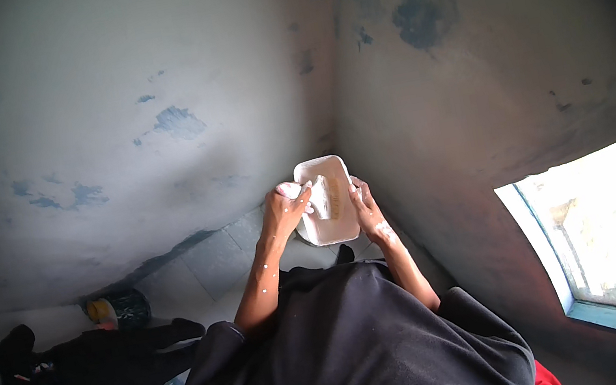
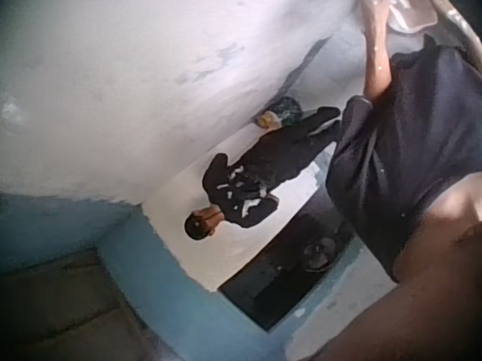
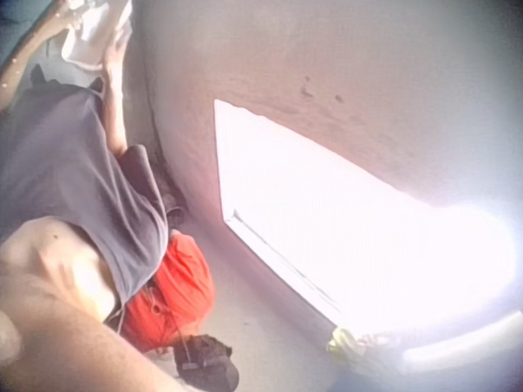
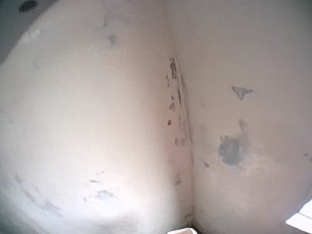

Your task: The person paints a wall with a brush, repeatedly dipping it into a paint container held in the other hand. The person covers patches of the wall with white paint, working in a small room with a window.

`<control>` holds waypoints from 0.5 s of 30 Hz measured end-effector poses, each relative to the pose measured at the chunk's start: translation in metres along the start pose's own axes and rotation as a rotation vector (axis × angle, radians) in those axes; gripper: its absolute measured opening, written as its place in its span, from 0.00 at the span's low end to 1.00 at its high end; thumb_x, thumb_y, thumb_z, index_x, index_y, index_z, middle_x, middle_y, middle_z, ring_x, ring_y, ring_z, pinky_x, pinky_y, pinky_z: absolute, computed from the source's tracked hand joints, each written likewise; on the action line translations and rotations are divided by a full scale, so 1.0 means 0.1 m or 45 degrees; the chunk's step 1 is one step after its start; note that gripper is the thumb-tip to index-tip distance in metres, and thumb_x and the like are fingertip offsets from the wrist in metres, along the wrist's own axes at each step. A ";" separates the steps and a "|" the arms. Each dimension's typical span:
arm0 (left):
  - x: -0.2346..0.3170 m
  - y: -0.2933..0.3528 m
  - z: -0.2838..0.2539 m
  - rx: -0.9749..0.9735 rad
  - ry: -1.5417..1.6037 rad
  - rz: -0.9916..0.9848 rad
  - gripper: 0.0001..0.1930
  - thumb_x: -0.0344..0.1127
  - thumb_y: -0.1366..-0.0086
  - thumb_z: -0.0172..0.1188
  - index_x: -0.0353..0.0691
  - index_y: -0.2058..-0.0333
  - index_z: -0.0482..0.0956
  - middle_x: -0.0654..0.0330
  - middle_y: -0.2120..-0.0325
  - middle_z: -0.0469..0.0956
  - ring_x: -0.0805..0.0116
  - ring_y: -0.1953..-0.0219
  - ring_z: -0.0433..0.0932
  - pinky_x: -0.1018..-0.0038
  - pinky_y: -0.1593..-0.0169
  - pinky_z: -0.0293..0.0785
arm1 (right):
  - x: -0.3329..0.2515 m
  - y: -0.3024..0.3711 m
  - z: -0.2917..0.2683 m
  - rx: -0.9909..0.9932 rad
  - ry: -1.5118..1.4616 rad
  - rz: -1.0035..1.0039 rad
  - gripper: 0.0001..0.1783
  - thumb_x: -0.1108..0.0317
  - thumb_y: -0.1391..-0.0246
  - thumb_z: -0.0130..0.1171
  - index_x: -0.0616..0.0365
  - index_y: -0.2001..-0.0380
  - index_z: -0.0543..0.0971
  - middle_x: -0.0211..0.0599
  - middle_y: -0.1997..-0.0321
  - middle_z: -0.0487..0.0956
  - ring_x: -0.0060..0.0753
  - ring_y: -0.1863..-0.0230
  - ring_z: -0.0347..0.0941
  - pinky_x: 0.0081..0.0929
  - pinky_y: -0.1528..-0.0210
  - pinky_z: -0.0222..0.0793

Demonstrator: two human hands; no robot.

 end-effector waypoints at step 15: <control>0.14 0.01 0.13 -0.022 -0.234 0.122 0.16 0.43 0.36 0.61 0.33 0.73 0.80 0.54 0.82 0.80 0.64 0.78 0.83 0.71 0.74 0.76 | -0.06 0.04 -0.02 0.016 -0.020 0.153 0.39 0.40 0.33 0.41 0.57 0.31 0.54 0.59 0.33 0.61 0.52 0.31 0.57 0.42 0.32 0.55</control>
Point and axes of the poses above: each hand's wrist, its own y-axis away from the middle knuckle, its own z-axis out of the palm, x = y × z, the point moved 8 cm from there along -y, towards the middle knuckle
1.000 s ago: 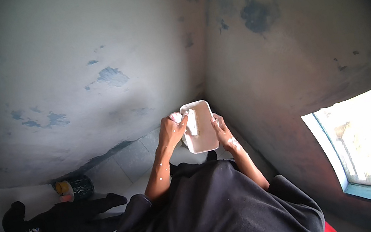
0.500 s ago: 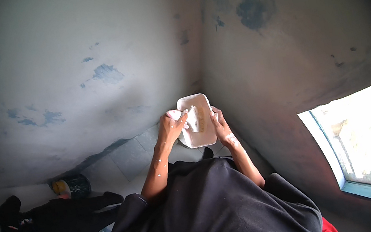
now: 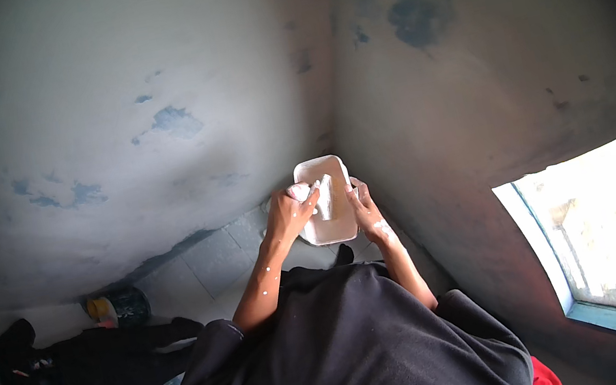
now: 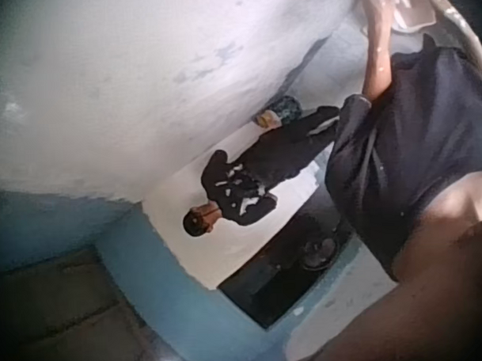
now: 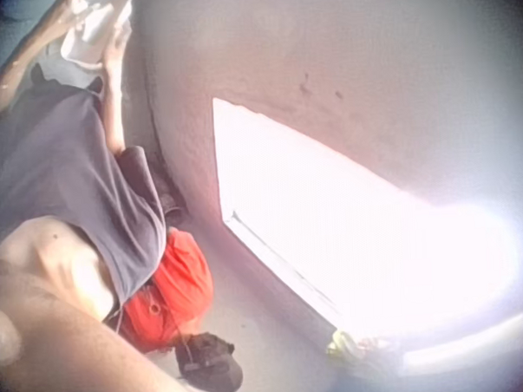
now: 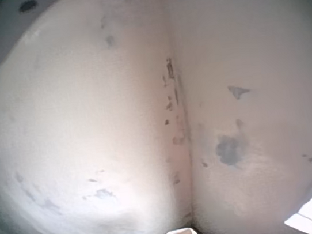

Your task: The person paints a wall with a brush, repeatedly dipping it into a paint container held in the other hand. The person covers patches of the wall with white paint, working in a small room with a window.

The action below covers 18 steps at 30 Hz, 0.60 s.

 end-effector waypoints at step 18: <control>-0.81 0.20 -0.23 0.150 1.528 -0.724 0.18 0.49 0.33 0.60 0.39 0.59 0.73 0.52 0.72 0.83 0.64 0.71 0.84 0.67 0.63 0.82 | 0.13 -0.11 -0.22 0.252 0.111 -0.209 0.41 0.40 0.34 0.44 0.62 0.32 0.52 0.61 0.35 0.64 0.53 0.35 0.64 0.40 0.36 0.61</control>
Point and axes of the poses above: each hand's wrist, its own y-axis away from the middle knuckle, its own z-axis out of the palm, x = y × z, the point moved 8 cm from there along -y, towards the middle knuckle
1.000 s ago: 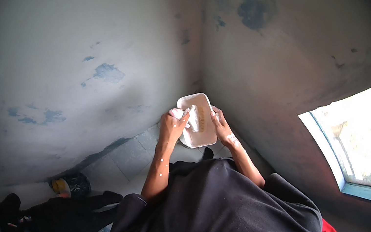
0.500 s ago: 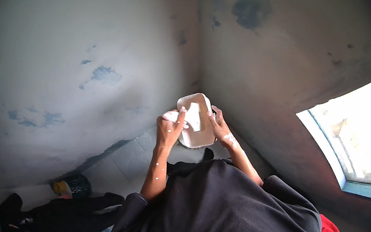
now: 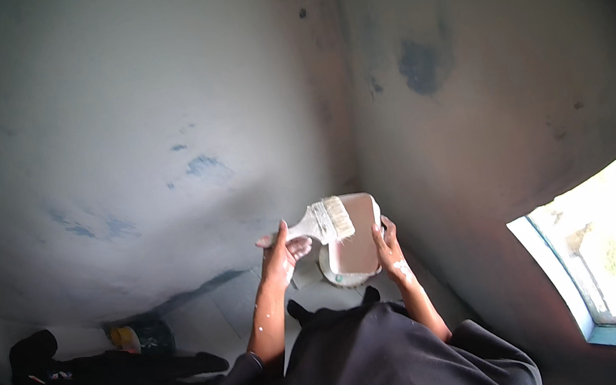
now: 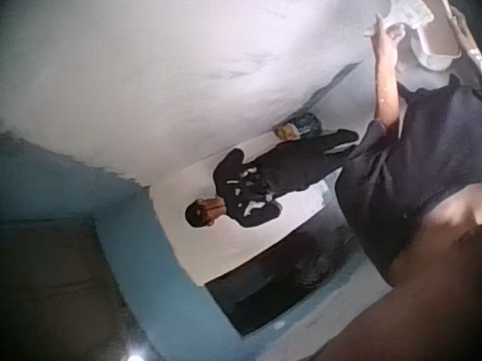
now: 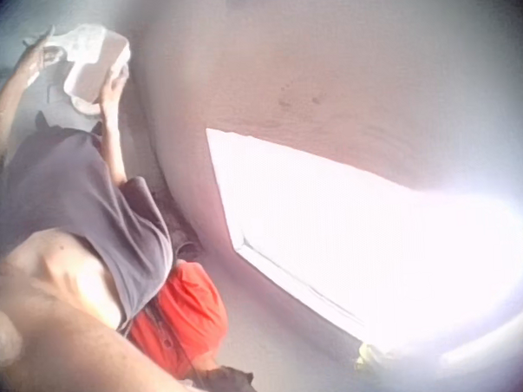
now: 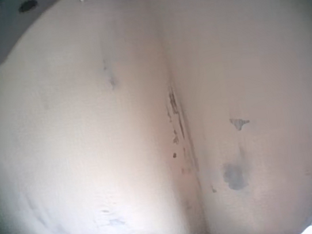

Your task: The person paints a wall with a brush, repeatedly dipping it into a paint container held in the other hand. The person covers patches of the wall with white paint, working in a small room with a window.

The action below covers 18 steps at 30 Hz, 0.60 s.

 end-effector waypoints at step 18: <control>3.07 1.30 3.18 -0.335 -2.430 1.453 0.18 0.43 0.39 0.67 0.37 0.56 0.82 0.53 0.68 0.78 0.59 0.67 0.77 0.66 0.61 0.73 | 0.19 -0.17 0.03 -0.103 -0.037 -0.045 0.42 0.41 0.37 0.48 0.73 0.38 0.58 0.70 0.39 0.65 0.63 0.36 0.63 0.44 0.35 0.59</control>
Point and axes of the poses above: each hand's wrist, its own y-axis away from the middle knuckle, its own z-axis out of the palm, x = y × z, the point moved 8 cm from there along -y, towards the middle knuckle
